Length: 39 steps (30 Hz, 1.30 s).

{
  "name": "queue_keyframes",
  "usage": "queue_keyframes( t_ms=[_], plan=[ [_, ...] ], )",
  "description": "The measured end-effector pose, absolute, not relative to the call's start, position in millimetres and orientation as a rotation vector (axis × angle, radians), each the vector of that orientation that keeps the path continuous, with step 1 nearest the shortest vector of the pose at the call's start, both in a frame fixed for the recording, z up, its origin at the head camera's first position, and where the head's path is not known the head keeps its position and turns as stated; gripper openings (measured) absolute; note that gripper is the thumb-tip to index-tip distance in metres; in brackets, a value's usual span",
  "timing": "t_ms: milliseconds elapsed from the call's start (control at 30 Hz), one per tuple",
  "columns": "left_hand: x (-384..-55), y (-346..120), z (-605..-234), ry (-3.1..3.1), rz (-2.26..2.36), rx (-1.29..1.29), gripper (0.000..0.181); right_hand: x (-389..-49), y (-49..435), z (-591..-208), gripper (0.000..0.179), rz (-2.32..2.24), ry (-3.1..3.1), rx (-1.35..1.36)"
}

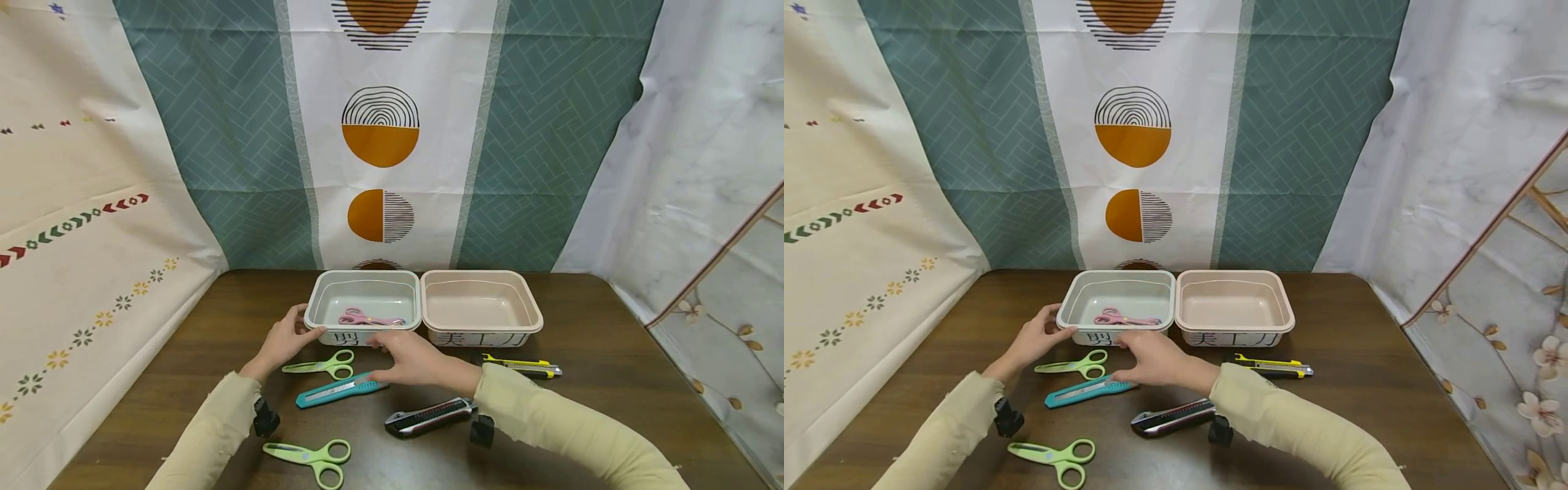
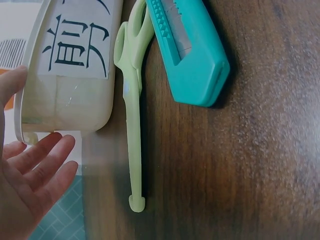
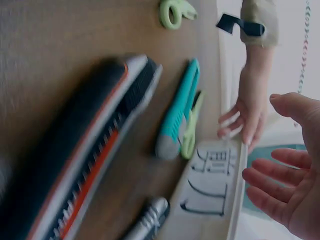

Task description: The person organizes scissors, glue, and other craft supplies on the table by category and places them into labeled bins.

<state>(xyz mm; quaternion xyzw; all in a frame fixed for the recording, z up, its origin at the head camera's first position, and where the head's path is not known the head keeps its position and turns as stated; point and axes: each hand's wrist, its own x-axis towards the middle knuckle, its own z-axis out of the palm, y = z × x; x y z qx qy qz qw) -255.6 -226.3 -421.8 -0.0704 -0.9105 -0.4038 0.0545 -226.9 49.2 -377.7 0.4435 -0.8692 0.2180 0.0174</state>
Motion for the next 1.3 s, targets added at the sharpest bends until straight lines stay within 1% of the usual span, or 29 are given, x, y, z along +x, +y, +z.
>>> queue_keyframes(
  t_ms=[267,500,733,867,1167,1300],
  plan=[
    [-255.7,-224.8,-420.9,-2.768,-1.227,-0.204,0.066,-205.3,34.3,-394.0,0.054,0.688,-2.746,1.43],
    [-256.6,-225.0,-421.7,-2.765,-1.232,-0.197,0.066,-193.7,19.9,-409.3,0.05,0.577,-2.755,1.578],
    [-256.7,-225.9,-423.3,-2.757,-1.222,-0.21,0.067,-181.3,5.8,-417.9,0.055,0.5,-2.816,1.717],
    [-257.0,-225.8,-423.6,-2.757,-1.225,-0.21,0.067,-172.0,-1.2,-421.0,0.057,0.411,-2.787,1.734],
    [-257.5,-226.3,-424.9,-2.761,-1.232,-0.223,0.067,-159.6,-10.0,-424.5,0.05,0.438,-2.933,1.672],
    [-257.6,-226.6,-425.2,-2.762,-1.236,-0.214,0.068,-156.9,-12.7,-425.0,0.046,0.375,-2.912,1.668]
  ],
)
